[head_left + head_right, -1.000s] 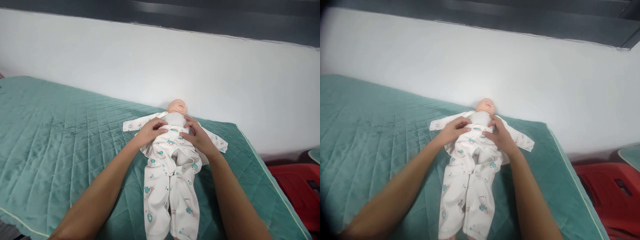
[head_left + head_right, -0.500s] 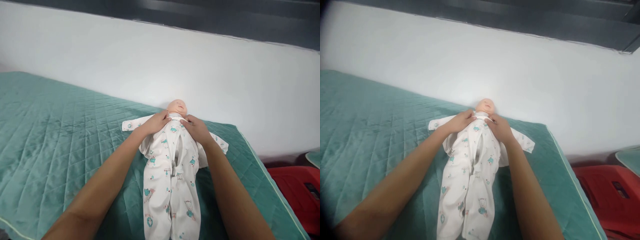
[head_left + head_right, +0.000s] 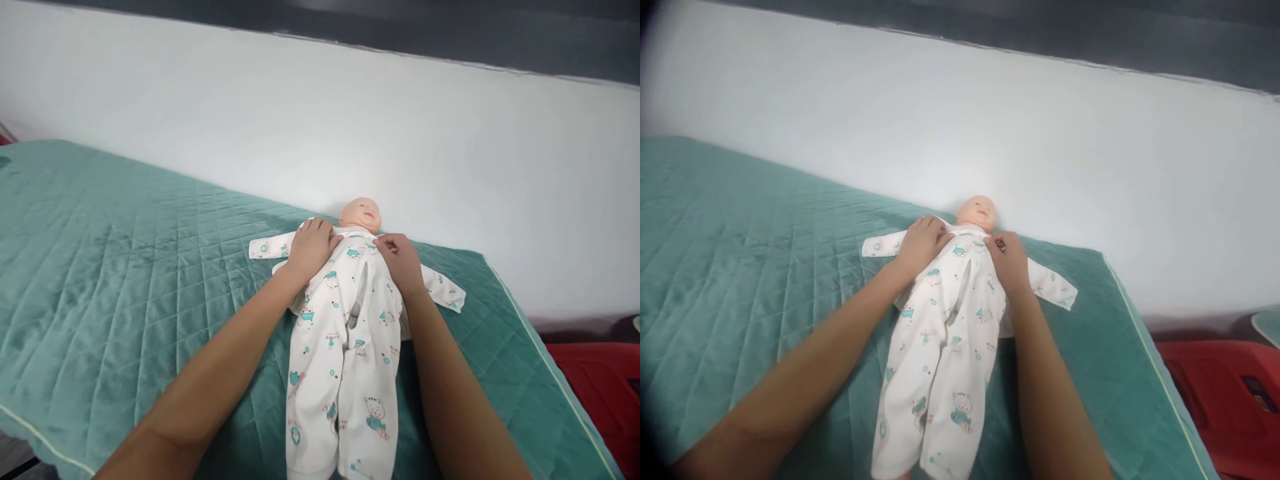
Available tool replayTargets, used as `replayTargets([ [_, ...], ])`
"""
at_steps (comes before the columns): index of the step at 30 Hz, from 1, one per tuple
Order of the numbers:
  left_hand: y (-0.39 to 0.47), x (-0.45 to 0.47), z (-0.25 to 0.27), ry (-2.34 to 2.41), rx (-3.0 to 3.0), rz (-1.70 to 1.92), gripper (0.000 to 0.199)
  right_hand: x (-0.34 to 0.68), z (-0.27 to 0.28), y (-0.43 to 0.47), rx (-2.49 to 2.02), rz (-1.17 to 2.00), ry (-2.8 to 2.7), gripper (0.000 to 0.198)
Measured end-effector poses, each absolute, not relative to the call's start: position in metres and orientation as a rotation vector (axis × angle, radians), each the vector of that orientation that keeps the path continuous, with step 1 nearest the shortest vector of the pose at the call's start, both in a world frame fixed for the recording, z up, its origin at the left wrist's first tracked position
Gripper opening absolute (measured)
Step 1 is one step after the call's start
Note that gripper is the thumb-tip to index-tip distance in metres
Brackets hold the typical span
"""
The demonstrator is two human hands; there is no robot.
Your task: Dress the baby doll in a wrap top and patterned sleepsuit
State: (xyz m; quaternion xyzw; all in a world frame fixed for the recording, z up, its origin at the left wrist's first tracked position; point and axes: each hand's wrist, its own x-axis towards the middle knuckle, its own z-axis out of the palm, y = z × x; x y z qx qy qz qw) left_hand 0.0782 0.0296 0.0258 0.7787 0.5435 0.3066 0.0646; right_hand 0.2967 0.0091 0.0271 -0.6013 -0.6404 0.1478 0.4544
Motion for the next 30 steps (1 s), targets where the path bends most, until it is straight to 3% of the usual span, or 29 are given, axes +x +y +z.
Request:
replayTargets([
  [4, 0.031, 0.066, 0.021, 1.541, 2.299, 0.877, 0.026, 0.313, 0.018, 0.005, -1.493, 0.299, -1.619, 0.029],
  [11, 0.037, 0.052, 0.019, 1.352, 2.227, 0.871, 0.02, 0.332, 0.025, 0.003, -1.453, 0.621, -1.855, 0.025],
  [17, 0.046, 0.053, 0.021, 1.354, 2.259, 0.931, 0.029, 0.336, 0.033, 0.002, -1.443, 0.689, -1.985, 0.031],
  [30, 0.058, 0.073, 0.022, 1.812, 2.205, 0.825, 0.026, 0.314, 0.025, 0.019, -1.832, 0.198, -1.671, 0.046],
])
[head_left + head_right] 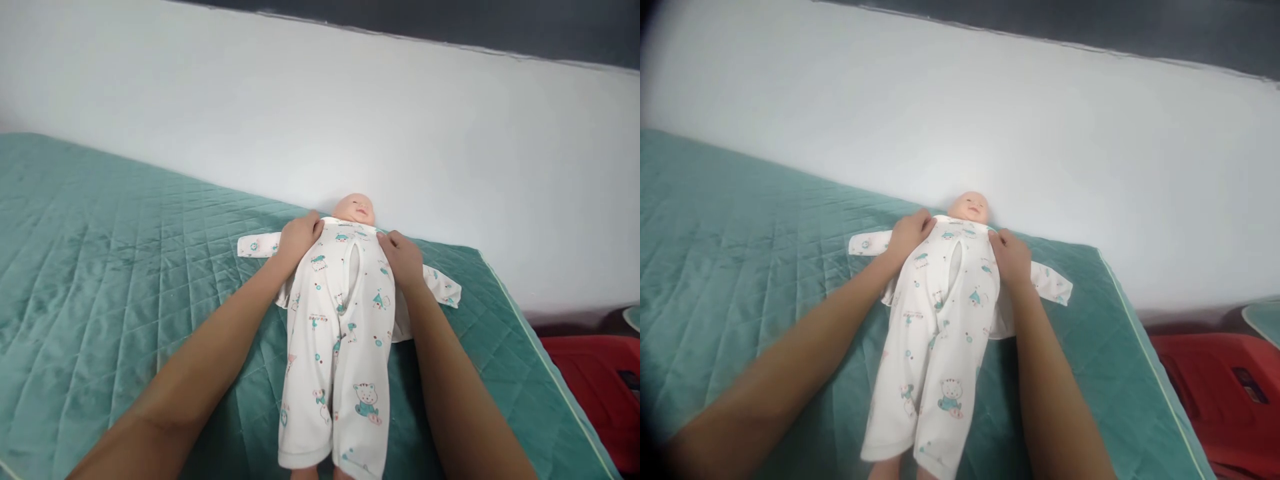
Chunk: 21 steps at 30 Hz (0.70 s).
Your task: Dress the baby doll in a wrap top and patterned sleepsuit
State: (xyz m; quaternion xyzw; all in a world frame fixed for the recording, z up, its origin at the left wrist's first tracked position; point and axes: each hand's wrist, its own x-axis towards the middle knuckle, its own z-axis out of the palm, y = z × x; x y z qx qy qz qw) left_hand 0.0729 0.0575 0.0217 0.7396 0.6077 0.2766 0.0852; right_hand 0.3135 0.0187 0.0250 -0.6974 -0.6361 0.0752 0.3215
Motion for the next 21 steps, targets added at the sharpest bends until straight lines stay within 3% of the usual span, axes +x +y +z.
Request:
replayTargets([
  [14, 0.058, 0.076, 0.019, 1.876, 2.176, 0.789, 0.023, 0.309, 0.025, 0.028, -1.978, 0.174, -1.596, 0.041],
  [21, 0.055, 0.061, 0.014, 1.45, 2.236, 0.987, 0.03, 0.314, 0.016, 0.02, -1.824, 0.321, -1.573, 0.031],
])
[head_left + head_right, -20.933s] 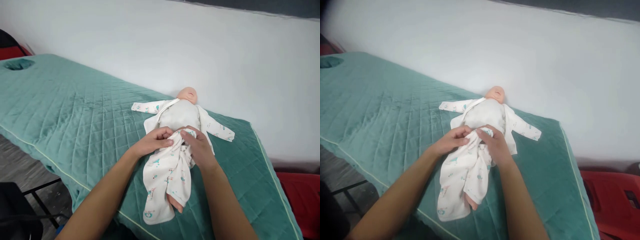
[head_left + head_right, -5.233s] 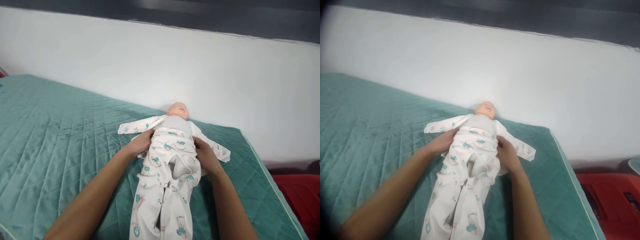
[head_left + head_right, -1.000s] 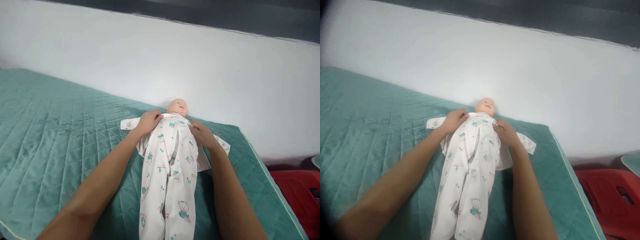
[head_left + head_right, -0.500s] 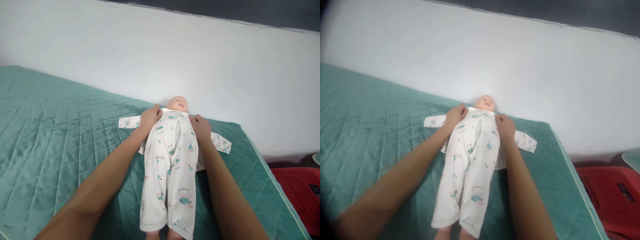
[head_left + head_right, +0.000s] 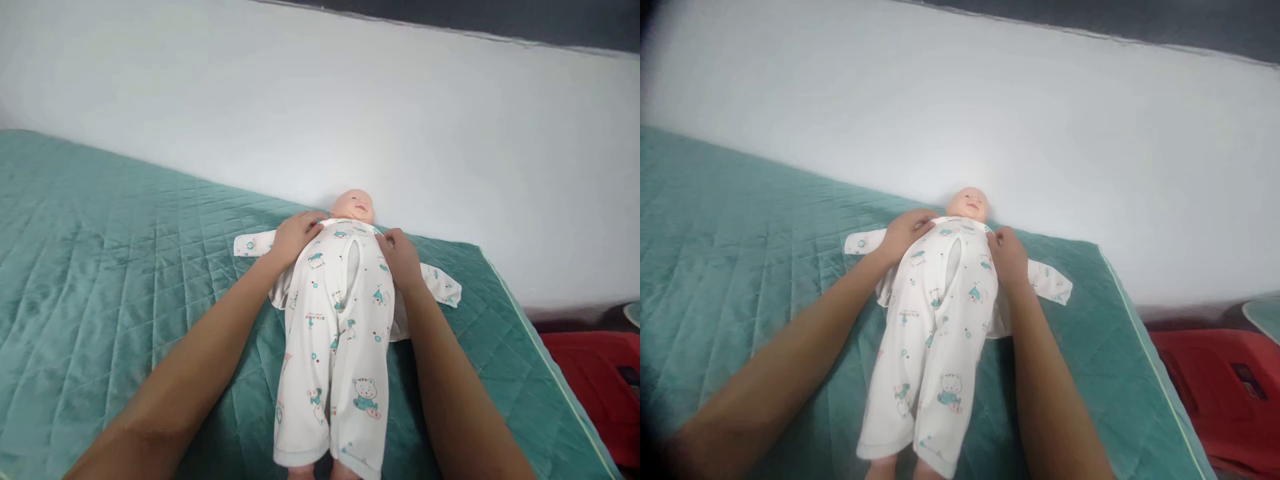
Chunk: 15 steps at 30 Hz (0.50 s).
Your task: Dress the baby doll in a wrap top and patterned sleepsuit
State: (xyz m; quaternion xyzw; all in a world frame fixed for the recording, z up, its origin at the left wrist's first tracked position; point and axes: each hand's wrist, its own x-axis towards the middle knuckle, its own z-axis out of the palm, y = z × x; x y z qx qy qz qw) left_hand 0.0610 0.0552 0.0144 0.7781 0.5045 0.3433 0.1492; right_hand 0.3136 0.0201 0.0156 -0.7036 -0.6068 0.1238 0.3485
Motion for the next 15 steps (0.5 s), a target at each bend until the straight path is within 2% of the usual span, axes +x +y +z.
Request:
replayTargets([
  [8, 0.0482, 0.0599, 0.0157, 1.468, 2.517, 0.701, 0.047, 0.3138, 0.0194, 0.0098, -1.437, 0.493, -1.773, 0.041],
  [15, 0.0463, 0.0566, 0.0129, 1.488, 2.587, 0.628, 0.048, 0.3182, 0.0206, 0.0138, -1.407, 0.501, -1.926, 0.041],
])
